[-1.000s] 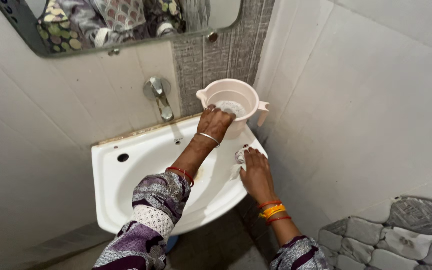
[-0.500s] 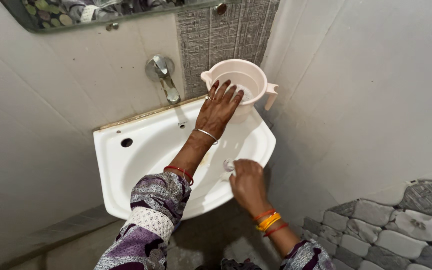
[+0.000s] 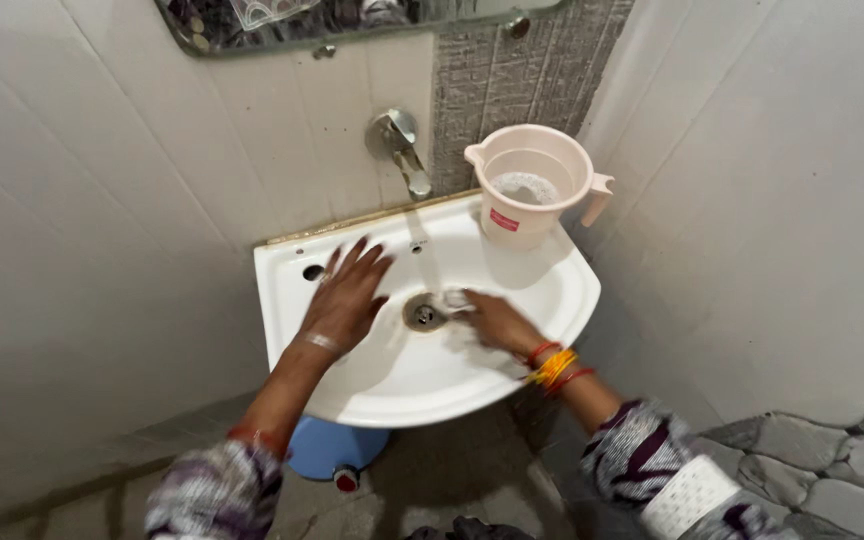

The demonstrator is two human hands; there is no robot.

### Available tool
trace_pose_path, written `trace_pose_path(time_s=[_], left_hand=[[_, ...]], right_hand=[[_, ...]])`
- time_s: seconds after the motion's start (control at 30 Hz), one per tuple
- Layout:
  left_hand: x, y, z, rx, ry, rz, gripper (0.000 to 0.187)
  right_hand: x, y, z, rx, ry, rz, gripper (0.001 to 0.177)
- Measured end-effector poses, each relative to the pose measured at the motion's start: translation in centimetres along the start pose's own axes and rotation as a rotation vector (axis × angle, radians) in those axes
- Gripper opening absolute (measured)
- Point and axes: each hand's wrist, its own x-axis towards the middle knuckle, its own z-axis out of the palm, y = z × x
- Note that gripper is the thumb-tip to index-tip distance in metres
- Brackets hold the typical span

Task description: The person cleans a white bathroom sink using a cloth and a pink plastic jug. They repeatedly wet the cloth, wipe the sink basin and faucet, and rinse the cloth in the jug. The person also pours water from the jug into the sink to rinse the basin and refills the jug from the tap.

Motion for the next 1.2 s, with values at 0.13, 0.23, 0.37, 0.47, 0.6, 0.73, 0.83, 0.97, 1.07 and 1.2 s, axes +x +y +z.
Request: trace_pose_path(time_s=[0.13,0.23,0.37,0.47,0.6,0.73,0.83,0.97,1.07,1.2], left_hand=[[-5.3,-1.9,0.5,0.110,-0.195,-0.357,0.062],[-7.6,-2.8,2.6,0.155,0.003,-0.388,0.067],[-8.8,-4.0,3.4,-0.093,0.249,-0.399,0.066],[-8.9,-4.2,2.9,-0.218,0.326,-0.399,0.069],[-8.9,-4.3,2.2,-0.292,0.377,-0.406,0.069],[-9.6,-4.1,1.9,-0.362,0.472,-0.417,0.068],[-9.4,-4.1,2.2,-0.349,0.487,-0.451,0.066],[-9.6,-3.9,2.6,-0.308,0.463,-0.441,0.063],[-9.6,-3.8,2.6,-0.321,0.437,-0.461,0.061],[-9.7,-3.9,2.7,-0.307,0.495,-0.490,0.061]], right_hand=[[-3.6,0.3,-4.6,-0.858,-0.217,0.290,0.060],[-2.6,-3.6,-3.1,-0.726,-0.397,0.409,0.073],[-0.3,-9.2,1.3,-0.430,-0.552,0.383,0.080],[1.7,-14.4,3.8,-0.278,-0.606,0.092,0.077],[3.3,-20.0,4.7,0.085,-0.574,0.187,0.084],[2.8,-21.0,4.2,0.381,-0.392,0.066,0.082],[2.0,-18.6,3.3,1.142,-0.352,0.145,0.081],[2.4,-11.1,0.5,1.005,-0.379,0.331,0.074],[2.1,-7.1,-0.3,0.290,-0.412,0.069,0.076],[0.9,-11.2,1.7,0.110,-0.658,0.075,0.078]])
